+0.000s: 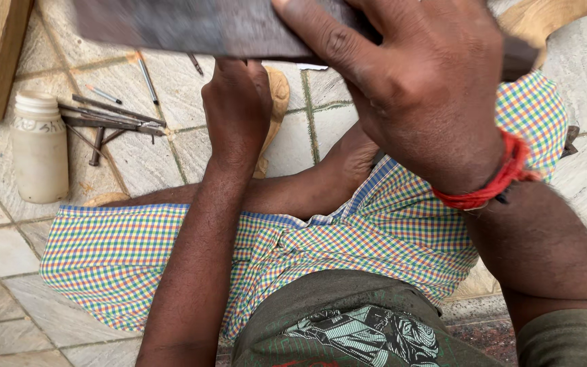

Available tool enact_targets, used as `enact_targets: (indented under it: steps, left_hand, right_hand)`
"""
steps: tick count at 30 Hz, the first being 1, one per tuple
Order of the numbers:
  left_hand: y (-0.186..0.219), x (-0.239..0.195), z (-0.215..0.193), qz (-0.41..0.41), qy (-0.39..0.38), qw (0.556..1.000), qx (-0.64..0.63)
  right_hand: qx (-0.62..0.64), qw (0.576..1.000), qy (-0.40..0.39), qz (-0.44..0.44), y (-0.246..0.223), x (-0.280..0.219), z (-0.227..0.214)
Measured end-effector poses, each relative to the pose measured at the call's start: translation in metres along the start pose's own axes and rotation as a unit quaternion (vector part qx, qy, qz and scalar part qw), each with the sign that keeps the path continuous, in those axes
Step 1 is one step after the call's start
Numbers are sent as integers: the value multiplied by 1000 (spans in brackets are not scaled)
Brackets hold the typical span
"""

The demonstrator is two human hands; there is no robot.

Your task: The person sketches a design onto a wooden piece using a pencil, then uses a chisel and mallet to carve the wood. They repeatedly strike the chisel to remove material and refine the shape of the wooden object.

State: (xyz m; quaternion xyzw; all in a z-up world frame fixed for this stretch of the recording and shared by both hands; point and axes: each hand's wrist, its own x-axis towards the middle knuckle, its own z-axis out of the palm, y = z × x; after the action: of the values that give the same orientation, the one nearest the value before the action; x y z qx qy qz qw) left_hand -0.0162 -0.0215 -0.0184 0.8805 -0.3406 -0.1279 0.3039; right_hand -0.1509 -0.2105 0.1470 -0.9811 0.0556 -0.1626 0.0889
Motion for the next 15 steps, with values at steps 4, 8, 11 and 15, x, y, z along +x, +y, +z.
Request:
enact_targets:
  steps: [4,8,11,15]
  left_hand:
    - [3,2,-4,-5,-65,996,57]
    - [2,3,-2,49,7,997,54]
    - [0,0,1,31,-17,998,59]
    - [0,5,-1,32,-37,995,90]
  right_hand:
    - [-37,999,6,-20,-1,4,3]
    - [-27,999,15,-18,2,5,1]
    - [10,1000,13,10,-1,5,3]
    - [-39,999,1,-21,1,10,-2]
